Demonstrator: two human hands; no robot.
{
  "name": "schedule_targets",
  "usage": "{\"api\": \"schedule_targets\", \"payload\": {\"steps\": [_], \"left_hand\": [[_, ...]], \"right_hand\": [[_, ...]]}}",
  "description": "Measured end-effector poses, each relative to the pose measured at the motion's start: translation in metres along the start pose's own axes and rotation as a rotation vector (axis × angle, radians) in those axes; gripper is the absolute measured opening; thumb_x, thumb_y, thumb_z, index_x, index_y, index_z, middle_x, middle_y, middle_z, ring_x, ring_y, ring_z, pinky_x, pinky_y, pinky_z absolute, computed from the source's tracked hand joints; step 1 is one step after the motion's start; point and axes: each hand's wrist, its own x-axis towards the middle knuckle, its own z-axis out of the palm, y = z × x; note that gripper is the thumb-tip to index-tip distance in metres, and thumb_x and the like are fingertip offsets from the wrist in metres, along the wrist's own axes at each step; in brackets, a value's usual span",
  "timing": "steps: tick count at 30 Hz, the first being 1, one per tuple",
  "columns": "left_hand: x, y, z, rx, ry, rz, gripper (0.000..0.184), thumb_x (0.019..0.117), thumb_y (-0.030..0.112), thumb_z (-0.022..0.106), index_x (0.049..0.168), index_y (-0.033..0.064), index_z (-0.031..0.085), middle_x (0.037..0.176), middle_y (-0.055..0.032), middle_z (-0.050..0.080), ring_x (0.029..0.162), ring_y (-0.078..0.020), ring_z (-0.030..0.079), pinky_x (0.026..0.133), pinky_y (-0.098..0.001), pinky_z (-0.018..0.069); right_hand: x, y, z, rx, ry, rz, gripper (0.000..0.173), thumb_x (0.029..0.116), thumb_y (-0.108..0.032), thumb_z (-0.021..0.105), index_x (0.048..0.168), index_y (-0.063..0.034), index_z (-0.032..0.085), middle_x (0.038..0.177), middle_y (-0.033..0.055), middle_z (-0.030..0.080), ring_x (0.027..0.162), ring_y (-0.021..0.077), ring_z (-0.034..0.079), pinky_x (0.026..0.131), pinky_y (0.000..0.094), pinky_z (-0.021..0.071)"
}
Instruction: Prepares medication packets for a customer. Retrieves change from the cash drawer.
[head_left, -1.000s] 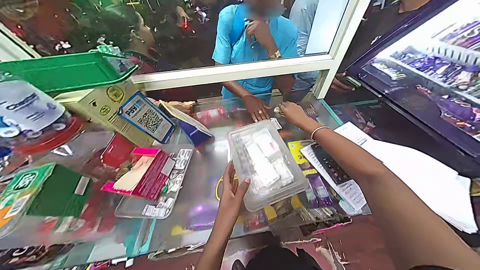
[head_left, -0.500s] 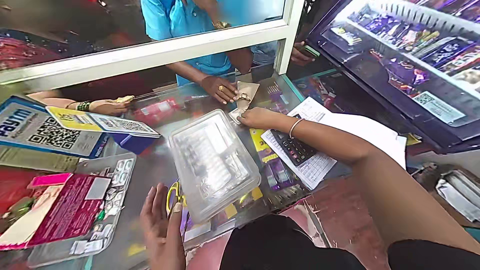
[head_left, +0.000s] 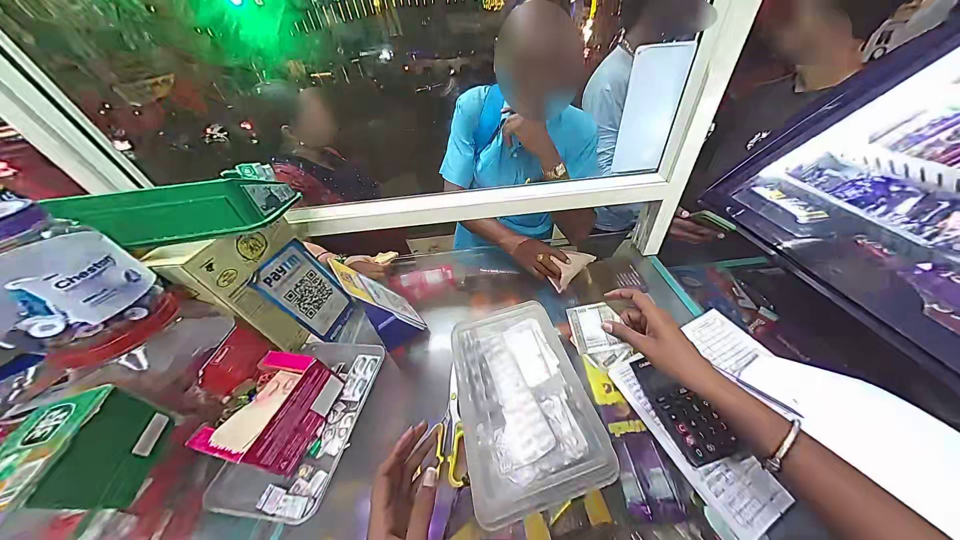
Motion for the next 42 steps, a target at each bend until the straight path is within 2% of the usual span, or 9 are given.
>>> {"api": "schedule_targets", "payload": {"steps": [13,16,19,24,30,33,36,39,42], "left_hand": [[0.014,-0.01,0.016,0.015,-0.099,-0.19,0.053,0.1,0.008,0.051,0.146,-0.0125,0.033,0.146,-0.0236,0.049,0.128,-0.021,0.059,0.104,-0.037,0.0523],[0.018,-0.013,0.026,-0.036,-0.166,-0.304,0.06,0.103,0.013,0.049,0.153,-0.0097,0.026,0.153,-0.0248,0.042,0.137,-0.0194,0.051,0.111,-0.0332,0.0464],[0.022,-0.008,0.038,-0.107,-0.193,-0.483,0.066,0.105,0.017,0.048,0.159,-0.0017,0.017,0.155,-0.019,0.042,0.131,-0.0123,0.055,0.107,-0.0292,0.0493],[0.023,-0.003,0.032,-0.017,-0.184,-0.518,0.062,0.1023,0.017,0.05,0.156,-0.0007,0.026,0.142,-0.0142,0.055,0.114,-0.0108,0.066,0.094,-0.0286,0.0576],[0.021,-0.007,-0.027,0.158,-0.114,-0.36,0.063,0.1055,0.023,0.048,0.16,0.0035,0.022,0.158,-0.0093,0.042,0.133,-0.008,0.052,0.106,-0.0279,0.0489],[-0.01,0.015,-0.039,0.313,0.098,-0.054,0.062,0.1067,0.022,0.05,0.155,-0.0062,0.023,0.156,-0.0182,0.042,0.137,-0.0212,0.052,0.11,-0.0371,0.0482],[-0.067,0.051,-0.003,0.385,0.314,0.171,0.051,0.1047,0.014,0.048,0.144,-0.0152,0.032,0.144,-0.0224,0.051,0.128,-0.0256,0.058,0.104,-0.0409,0.0516],[-0.143,0.073,0.071,0.31,0.184,0.047,0.042,0.1048,0.021,0.056,0.145,0.0112,0.046,0.131,0.0023,0.066,0.117,-0.0133,0.066,0.1,-0.0338,0.0557],[-0.219,0.07,0.142,0.146,0.149,-0.162,0.04,0.1004,0.021,0.06,0.14,0.0159,0.058,0.124,-0.0012,0.072,0.111,-0.0161,0.07,0.096,-0.0326,0.0581]], "right_hand": [[-0.024,-0.001,0.008,-0.058,0.088,-0.106,0.022,0.0977,-0.026,0.064,0.107,-0.0089,0.074,0.078,-0.0036,0.064,0.063,-0.0019,0.05,0.059,0.0163,0.0425],[-0.039,-0.002,0.017,-0.13,0.174,-0.044,0.026,0.0986,-0.025,0.06,0.111,-0.0097,0.077,0.102,0.0059,0.073,0.086,0.009,0.066,0.076,0.0269,0.0536],[-0.063,-0.011,0.056,0.347,0.265,0.22,0.03,0.1034,-0.012,0.051,0.126,-0.0003,0.068,0.124,0.01,0.07,0.105,0.0112,0.068,0.088,0.0281,0.0563],[-0.096,-0.034,0.124,1.161,0.482,0.53,0.035,0.1059,-0.003,0.039,0.134,0.0081,0.057,0.128,0.016,0.066,0.105,0.0186,0.069,0.09,0.0336,0.0589],[-0.122,-0.039,0.116,1.176,0.28,0.506,0.039,0.1041,0.001,0.047,0.143,0.0056,0.049,0.136,0.0196,0.059,0.112,0.0237,0.067,0.096,0.0393,0.0579],[-0.137,-0.035,0.091,0.962,0.257,0.262,0.053,0.0986,-0.002,0.061,0.146,0.0041,0.038,0.113,0.0136,0.068,0.099,0.0161,0.069,0.089,0.0334,0.0592],[-0.161,-0.038,0.063,0.861,-0.103,0.034,0.049,0.0947,-0.006,0.068,0.137,0.0053,0.045,0.099,0.0,0.071,0.087,0.0033,0.068,0.077,0.0241,0.0588],[-0.174,-0.022,0.049,0.86,-0.786,-0.123,0.047,0.0953,-0.007,0.068,0.136,0.0048,0.047,0.092,0.0,0.067,0.08,0.0003,0.062,0.073,0.0202,0.0534],[-0.2,-0.001,0.054,0.872,-1.227,-0.049,0.045,0.0969,-0.011,0.068,0.133,0.0006,0.044,0.087,-0.0009,0.064,0.075,0.0009,0.06,0.069,0.0202,0.0514]]}}
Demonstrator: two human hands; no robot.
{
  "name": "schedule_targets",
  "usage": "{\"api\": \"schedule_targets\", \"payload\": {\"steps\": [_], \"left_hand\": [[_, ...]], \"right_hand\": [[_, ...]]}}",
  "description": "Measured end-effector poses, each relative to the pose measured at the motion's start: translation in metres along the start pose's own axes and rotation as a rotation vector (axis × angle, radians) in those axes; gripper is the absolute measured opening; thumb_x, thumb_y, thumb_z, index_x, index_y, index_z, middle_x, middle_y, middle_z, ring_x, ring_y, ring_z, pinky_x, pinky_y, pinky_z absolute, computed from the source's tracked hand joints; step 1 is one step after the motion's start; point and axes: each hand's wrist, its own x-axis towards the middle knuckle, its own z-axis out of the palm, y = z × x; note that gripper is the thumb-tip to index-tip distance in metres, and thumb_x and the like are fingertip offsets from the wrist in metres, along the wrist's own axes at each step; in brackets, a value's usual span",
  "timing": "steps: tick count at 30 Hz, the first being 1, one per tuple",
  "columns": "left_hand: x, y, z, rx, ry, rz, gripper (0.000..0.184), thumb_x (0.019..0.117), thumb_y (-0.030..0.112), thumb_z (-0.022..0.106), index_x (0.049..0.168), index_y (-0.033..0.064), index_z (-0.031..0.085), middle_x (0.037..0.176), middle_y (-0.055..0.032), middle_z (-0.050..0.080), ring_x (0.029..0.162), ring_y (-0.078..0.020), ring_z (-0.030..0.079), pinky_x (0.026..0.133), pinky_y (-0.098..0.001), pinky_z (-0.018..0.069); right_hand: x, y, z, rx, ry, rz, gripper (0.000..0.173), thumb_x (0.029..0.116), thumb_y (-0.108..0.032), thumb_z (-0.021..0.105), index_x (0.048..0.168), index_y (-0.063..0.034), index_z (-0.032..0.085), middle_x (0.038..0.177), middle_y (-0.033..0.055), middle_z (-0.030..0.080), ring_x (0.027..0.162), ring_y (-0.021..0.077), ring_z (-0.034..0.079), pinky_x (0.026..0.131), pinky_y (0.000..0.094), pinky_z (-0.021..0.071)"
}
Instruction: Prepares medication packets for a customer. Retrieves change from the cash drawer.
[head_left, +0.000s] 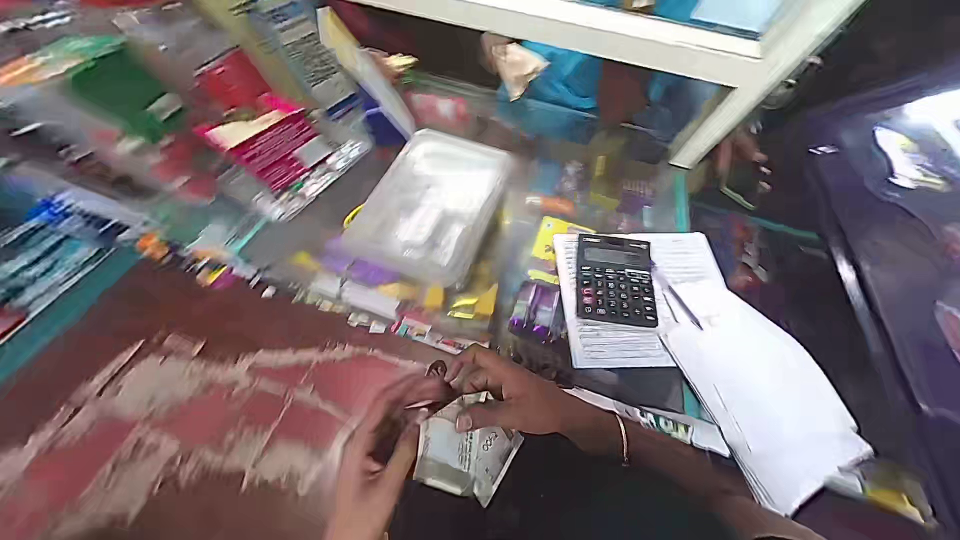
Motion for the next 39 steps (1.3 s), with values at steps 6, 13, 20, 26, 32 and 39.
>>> {"api": "schedule_targets", "payload": {"steps": [6,13,20,26,32,39], "left_hand": [[-0.193,0.027,0.031,-0.108,0.386,-0.181,0.04,0.0963,0.022,0.063,0.133,0.0061,0.063,0.124,-0.0052,0.071,0.111,-0.0143,0.068,0.096,-0.0301,0.0566],[-0.451,0.056,0.068,0.021,1.241,-0.31,0.024,0.0906,-0.003,0.063,0.115,-0.002,0.068,0.099,-0.003,0.075,0.083,-0.0064,0.071,0.079,-0.027,0.0604],[-0.756,0.09,0.119,0.136,1.798,-0.633,0.03,0.0952,0.015,0.068,0.121,0.0015,0.065,0.098,-0.0069,0.071,0.077,-0.0104,0.068,0.075,-0.03,0.0576],[-0.933,0.105,0.136,0.215,2.353,-0.472,0.036,0.0974,0.011,0.062,0.131,-0.0012,0.059,0.098,-0.0061,0.072,0.082,-0.0106,0.07,0.076,-0.0283,0.0592],[-1.046,0.075,0.175,0.024,2.624,-0.543,0.029,0.1007,0.012,0.056,0.124,-0.0033,0.063,0.088,-0.004,0.072,0.071,-0.0061,0.067,0.067,-0.0242,0.0573],[-1.108,0.054,0.223,-0.37,2.906,-0.72,0.029,0.1048,0.015,0.052,0.126,-0.0036,0.062,0.086,-0.0058,0.071,0.065,-0.0057,0.064,0.058,-0.0223,0.0528]], "right_hand": [[-0.033,0.039,0.1,0.048,-0.26,0.306,0.034,0.0946,-0.012,0.069,0.123,-0.0005,0.053,0.102,-0.0002,0.068,0.092,0.0038,0.065,0.084,0.0259,0.0557],[-0.088,0.114,0.328,-0.094,-0.802,0.407,0.045,0.0877,-0.012,0.071,0.128,0.0012,0.058,0.107,0.0059,0.071,0.092,0.0111,0.07,0.082,0.0295,0.06],[-0.232,0.222,0.618,-0.227,-1.326,0.541,0.02,0.1019,-0.013,0.06,0.113,0.0015,0.068,0.096,0.0054,0.073,0.088,0.0089,0.07,0.085,0.0289,0.0587],[-0.298,0.294,0.886,-0.505,-1.76,0.257,0.029,0.1047,-0.02,0.057,0.116,0.0053,0.065,0.097,0.0133,0.071,0.086,0.0158,0.07,0.083,0.0349,0.058],[-0.261,0.415,1.21,-0.861,-1.503,-0.323,0.039,0.1054,-0.018,0.055,0.13,0.0109,0.061,0.15,0.0332,0.045,0.139,0.0467,0.046,0.115,0.0587,0.0372],[-0.323,0.442,1.304,-1.443,-1.316,-0.095,0.047,0.0945,-0.024,0.063,0.132,0.0052,0.061,0.155,0.0313,0.037,0.128,0.0436,0.056,0.102,0.0544,0.0499]]}}
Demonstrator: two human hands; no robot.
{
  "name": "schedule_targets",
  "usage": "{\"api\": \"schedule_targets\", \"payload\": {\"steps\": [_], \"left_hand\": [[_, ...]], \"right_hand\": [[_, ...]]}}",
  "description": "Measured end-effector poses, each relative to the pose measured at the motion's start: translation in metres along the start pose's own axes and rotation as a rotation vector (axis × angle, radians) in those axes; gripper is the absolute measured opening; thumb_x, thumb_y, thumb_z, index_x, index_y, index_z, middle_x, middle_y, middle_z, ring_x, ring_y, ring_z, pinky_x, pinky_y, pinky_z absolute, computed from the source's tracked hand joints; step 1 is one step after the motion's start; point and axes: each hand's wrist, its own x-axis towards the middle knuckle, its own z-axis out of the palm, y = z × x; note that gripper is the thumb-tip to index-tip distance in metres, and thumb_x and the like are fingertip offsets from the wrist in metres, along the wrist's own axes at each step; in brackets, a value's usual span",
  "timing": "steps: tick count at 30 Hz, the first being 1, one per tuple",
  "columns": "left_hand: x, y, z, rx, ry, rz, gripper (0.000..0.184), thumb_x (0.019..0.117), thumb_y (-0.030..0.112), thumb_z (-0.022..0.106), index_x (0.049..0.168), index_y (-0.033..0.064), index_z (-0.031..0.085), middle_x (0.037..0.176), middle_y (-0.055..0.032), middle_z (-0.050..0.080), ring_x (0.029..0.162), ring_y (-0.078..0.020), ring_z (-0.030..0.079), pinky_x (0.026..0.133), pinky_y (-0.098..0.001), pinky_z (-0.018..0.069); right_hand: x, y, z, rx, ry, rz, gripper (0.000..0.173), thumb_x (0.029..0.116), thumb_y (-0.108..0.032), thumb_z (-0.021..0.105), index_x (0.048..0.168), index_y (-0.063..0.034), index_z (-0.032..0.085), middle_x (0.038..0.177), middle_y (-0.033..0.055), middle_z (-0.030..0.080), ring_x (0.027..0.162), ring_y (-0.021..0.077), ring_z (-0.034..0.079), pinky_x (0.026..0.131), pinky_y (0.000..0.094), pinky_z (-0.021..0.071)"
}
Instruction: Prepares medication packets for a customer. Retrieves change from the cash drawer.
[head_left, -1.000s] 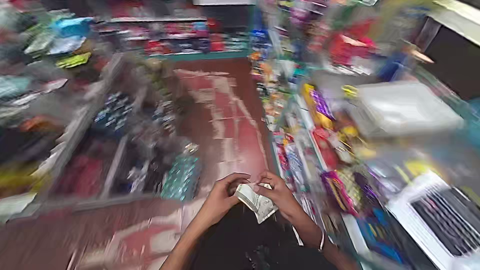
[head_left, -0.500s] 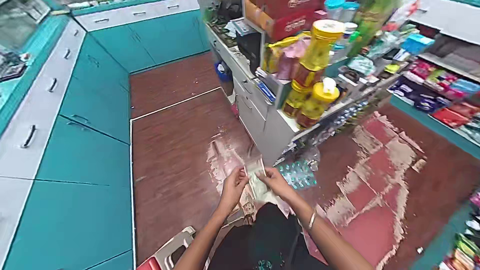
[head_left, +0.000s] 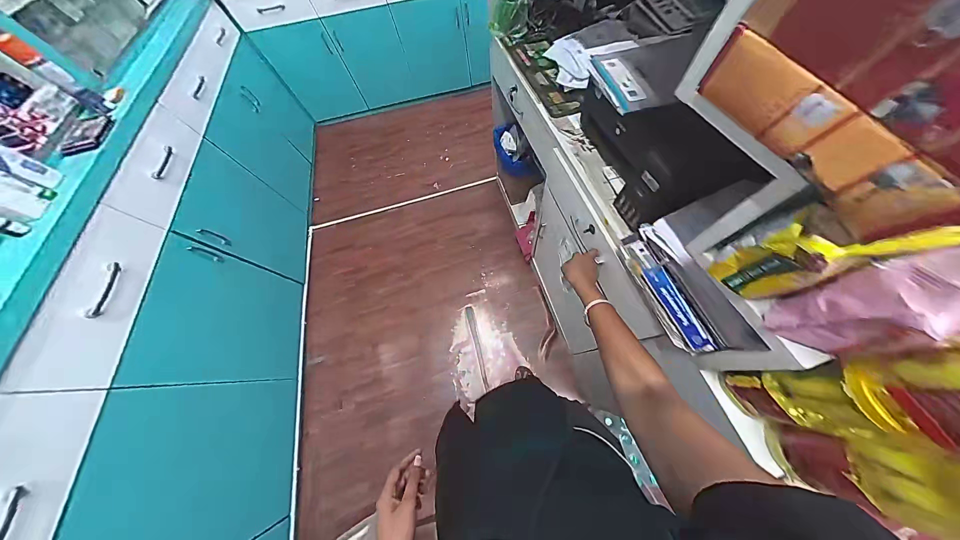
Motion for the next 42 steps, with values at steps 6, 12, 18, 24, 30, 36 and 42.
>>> {"api": "schedule_targets", "payload": {"steps": [6,12,18,24,30,36,42], "left_hand": [[0.046,0.051,0.038,0.002,-0.054,-0.045,0.03,0.1057,0.018,0.052,0.125,-0.0038,0.063,0.088,-0.0076,0.073,0.068,-0.0081,0.067,0.06,-0.0237,0.0542],[0.106,0.112,0.086,0.112,-0.483,0.104,0.035,0.1051,0.022,0.052,0.13,-0.0004,0.062,0.102,-0.0086,0.074,0.085,-0.0132,0.072,0.079,-0.0316,0.0604],[0.134,0.136,0.087,0.088,-0.405,0.074,0.04,0.1071,0.024,0.048,0.133,-0.0039,0.059,0.116,-0.0156,0.071,0.097,-0.018,0.072,0.087,-0.0367,0.0597],[0.138,0.143,0.065,0.221,-0.282,-0.03,0.065,0.0979,0.03,0.068,0.147,-0.0032,0.04,0.127,-0.0203,0.064,0.104,-0.0218,0.07,0.091,-0.0392,0.0585],[0.147,0.133,0.032,0.409,-0.181,-0.021,0.066,0.1011,0.027,0.063,0.151,-0.006,0.034,0.136,-0.0283,0.057,0.121,-0.0343,0.062,0.104,-0.0508,0.0502],[0.137,0.143,0.032,0.536,0.056,0.225,0.066,0.0989,0.03,0.063,0.149,-0.0063,0.041,0.15,-0.0305,0.045,0.138,-0.0426,0.047,0.114,-0.055,0.0394],[0.138,0.195,0.077,0.326,-0.023,0.654,0.043,0.0997,0.019,0.057,0.132,-0.0087,0.059,0.142,-0.0285,0.054,0.132,-0.0342,0.055,0.109,-0.044,0.0474]], "right_hand": [[-0.059,-0.049,0.039,-0.305,-0.209,-0.11,0.041,0.1014,-0.011,0.049,0.136,0.0098,0.055,0.156,0.0355,0.031,0.124,0.0471,0.058,0.098,0.0528,0.0529],[-0.137,-0.056,0.009,0.216,-0.428,-0.726,0.036,0.1068,-0.024,0.051,0.12,0.0054,0.065,0.11,0.0217,0.07,0.104,0.03,0.069,0.095,0.0462,0.0524],[-0.083,0.045,-0.024,0.322,-0.038,-0.35,0.045,0.1094,-0.028,0.046,0.132,0.0088,0.057,0.108,0.0256,0.07,0.103,0.0331,0.07,0.096,0.0492,0.053],[-0.044,0.032,-0.008,-0.007,-0.309,-0.303,0.048,0.1084,-0.038,0.047,0.126,0.0036,0.064,0.118,0.0253,0.067,0.114,0.0381,0.065,0.102,0.0544,0.0489],[-0.033,-0.02,0.041,-0.185,-0.307,-0.282,0.053,0.102,-0.038,0.061,0.131,0.006,0.059,0.131,0.0312,0.058,0.124,0.0471,0.057,0.1,0.0625,0.0472],[-0.026,-0.036,0.065,-0.254,-0.165,-0.177,0.093,0.0839,-0.055,0.079,0.146,0.0051,0.044,0.142,0.0337,0.049,0.129,0.0515,0.05,0.099,0.0684,0.0433],[-0.045,-0.055,0.062,-0.256,-0.166,-0.14,0.054,0.0898,-0.03,0.074,0.127,0.006,0.06,0.119,0.0301,0.065,0.113,0.0486,0.063,0.092,0.0659,0.0481]]}}
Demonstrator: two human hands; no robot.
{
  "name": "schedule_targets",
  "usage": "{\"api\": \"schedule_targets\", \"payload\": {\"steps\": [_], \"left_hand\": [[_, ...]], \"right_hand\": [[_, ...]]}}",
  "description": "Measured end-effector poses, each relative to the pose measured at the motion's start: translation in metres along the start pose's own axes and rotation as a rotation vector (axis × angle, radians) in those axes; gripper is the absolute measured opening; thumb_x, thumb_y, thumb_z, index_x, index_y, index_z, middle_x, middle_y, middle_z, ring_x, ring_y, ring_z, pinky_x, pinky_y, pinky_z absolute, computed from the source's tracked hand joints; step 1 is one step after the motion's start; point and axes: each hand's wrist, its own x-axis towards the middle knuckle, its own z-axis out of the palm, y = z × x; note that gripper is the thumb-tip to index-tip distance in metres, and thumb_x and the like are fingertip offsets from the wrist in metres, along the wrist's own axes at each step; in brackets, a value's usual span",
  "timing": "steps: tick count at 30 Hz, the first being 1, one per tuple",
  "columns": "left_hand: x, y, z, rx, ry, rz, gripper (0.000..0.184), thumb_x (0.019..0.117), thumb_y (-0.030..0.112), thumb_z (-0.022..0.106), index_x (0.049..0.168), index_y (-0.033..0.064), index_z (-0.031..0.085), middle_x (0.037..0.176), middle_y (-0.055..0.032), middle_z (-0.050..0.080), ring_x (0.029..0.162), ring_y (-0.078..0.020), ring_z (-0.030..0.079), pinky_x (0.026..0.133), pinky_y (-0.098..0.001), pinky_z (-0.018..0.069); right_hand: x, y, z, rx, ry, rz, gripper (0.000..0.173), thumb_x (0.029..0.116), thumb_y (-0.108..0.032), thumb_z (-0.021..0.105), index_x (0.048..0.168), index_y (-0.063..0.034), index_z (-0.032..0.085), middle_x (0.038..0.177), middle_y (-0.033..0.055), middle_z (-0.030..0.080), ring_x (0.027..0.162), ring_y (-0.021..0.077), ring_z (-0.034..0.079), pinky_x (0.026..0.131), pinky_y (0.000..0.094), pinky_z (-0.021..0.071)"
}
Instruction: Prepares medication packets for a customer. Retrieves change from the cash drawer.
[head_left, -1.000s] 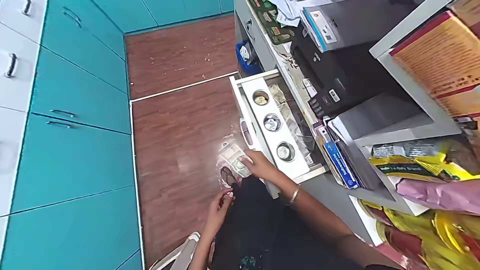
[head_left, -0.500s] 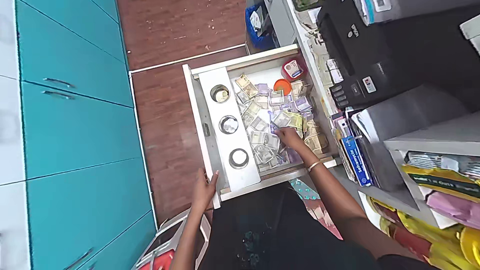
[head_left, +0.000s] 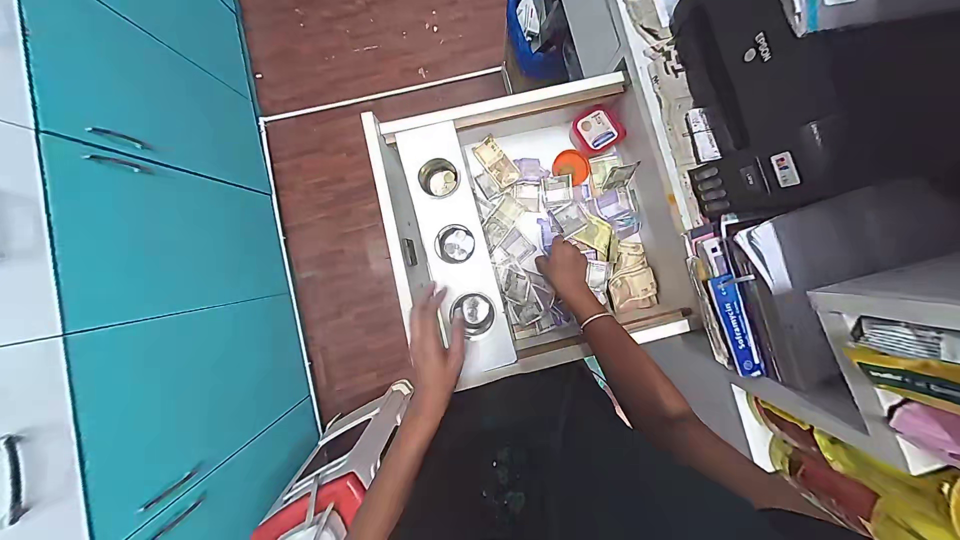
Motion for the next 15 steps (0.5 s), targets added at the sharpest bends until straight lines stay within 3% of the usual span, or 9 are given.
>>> {"api": "schedule_targets", "payload": {"steps": [1,3,5,7,8,9,11,13,15], "left_hand": [[0.006,0.007,0.011,-0.135,-0.068,-0.018,0.038,0.1002,0.016,0.056,0.13,-0.0081,0.061,0.136,-0.0248,0.06,0.126,-0.0291,0.06,0.105,-0.0409,0.0504],[0.02,0.021,0.036,-0.466,-0.305,-0.224,0.037,0.1042,0.016,0.052,0.133,-0.0071,0.058,0.126,-0.0167,0.068,0.114,-0.0207,0.067,0.098,-0.0361,0.0555],[0.037,0.031,0.061,-0.794,-0.569,-0.541,0.047,0.1083,0.022,0.046,0.145,-0.0087,0.044,0.132,-0.0197,0.065,0.118,-0.0234,0.067,0.104,-0.0382,0.0537],[0.045,0.041,0.082,-0.993,-0.682,-0.753,0.056,0.1093,0.029,0.043,0.153,-0.0048,0.031,0.139,-0.0191,0.058,0.123,-0.0217,0.063,0.107,-0.0372,0.0505],[0.047,0.047,0.088,-1.05,-0.659,-0.819,0.051,0.1099,0.028,0.041,0.15,-0.0025,0.033,0.133,-0.0162,0.06,0.118,-0.0191,0.063,0.103,-0.0361,0.0519],[0.047,0.051,0.094,-1.099,-0.572,-0.897,0.043,0.1105,0.026,0.04,0.144,-0.0012,0.04,0.123,-0.0142,0.064,0.11,-0.0182,0.066,0.097,-0.0354,0.0542],[0.046,0.053,0.1,-1.126,-0.352,-1.015,0.035,0.1114,0.022,0.038,0.133,-0.002,0.049,0.11,-0.0149,0.071,0.099,-0.0205,0.071,0.087,-0.0361,0.058],[0.046,0.047,0.093,-1.071,-0.279,-0.992,0.032,0.1111,0.021,0.04,0.132,-0.0017,0.049,0.106,-0.0136,0.071,0.094,-0.0196,0.072,0.084,-0.036,0.0601],[0.042,0.041,0.083,-0.996,-0.313,-0.901,0.029,0.1076,0.013,0.049,0.131,-0.0043,0.05,0.106,-0.0149,0.07,0.095,-0.0208,0.071,0.086,-0.0387,0.0608]], "right_hand": [[-0.006,0.0,-0.01,-0.014,-0.001,0.013,0.038,0.0955,-0.025,0.067,0.117,0.0057,0.066,0.112,0.0288,0.069,0.109,0.0473,0.066,0.089,0.065,0.0501],[-0.026,0.004,-0.034,-0.024,0.011,-0.014,0.026,0.1016,-0.017,0.058,0.111,0.0042,0.069,0.105,0.0283,0.07,0.102,0.0472,0.068,0.085,0.0649,0.0513],[-0.061,0.002,-0.05,-0.047,0.047,-0.165,0.028,0.1036,-0.013,0.053,0.12,0.0031,0.069,0.102,0.0273,0.072,0.098,0.0467,0.07,0.083,0.0633,0.053],[-0.105,-0.005,-0.043,-0.086,0.134,-0.418,0.023,0.0986,-0.007,0.057,0.11,0.0072,0.071,0.094,0.0265,0.072,0.089,0.0454,0.072,0.076,0.06,0.0565],[-0.122,-0.006,-0.033,-0.083,0.231,-0.57,0.017,0.0928,-0.004,0.062,0.099,0.007,0.073,0.088,0.0241,0.072,0.083,0.0427,0.073,0.071,0.0561,0.0585],[-0.133,-0.006,-0.024,-0.071,0.291,-0.689,0.015,0.0899,-0.003,0.064,0.096,0.0053,0.074,0.089,0.0217,0.073,0.083,0.0402,0.073,0.071,0.0531,0.0598],[-0.137,0.0,-0.02,0.044,0.215,-0.781,0.025,0.0966,-0.015,0.062,0.11,-0.0012,0.077,0.109,0.0171,0.076,0.101,0.0365,0.073,0.087,0.0527,0.0588],[-0.125,0.011,-0.022,0.352,0.121,-0.701,0.033,0.0986,-0.029,0.065,0.115,-0.0029,0.076,0.112,0.0155,0.075,0.106,0.0322,0.071,0.095,0.0515,0.0558],[-0.111,0.023,-0.017,0.685,0.134,-0.516,0.04,0.0956,-0.031,0.07,0.119,0.001,0.069,0.109,0.0161,0.071,0.102,0.0252,0.069,0.089,0.0413,0.0574]]}}
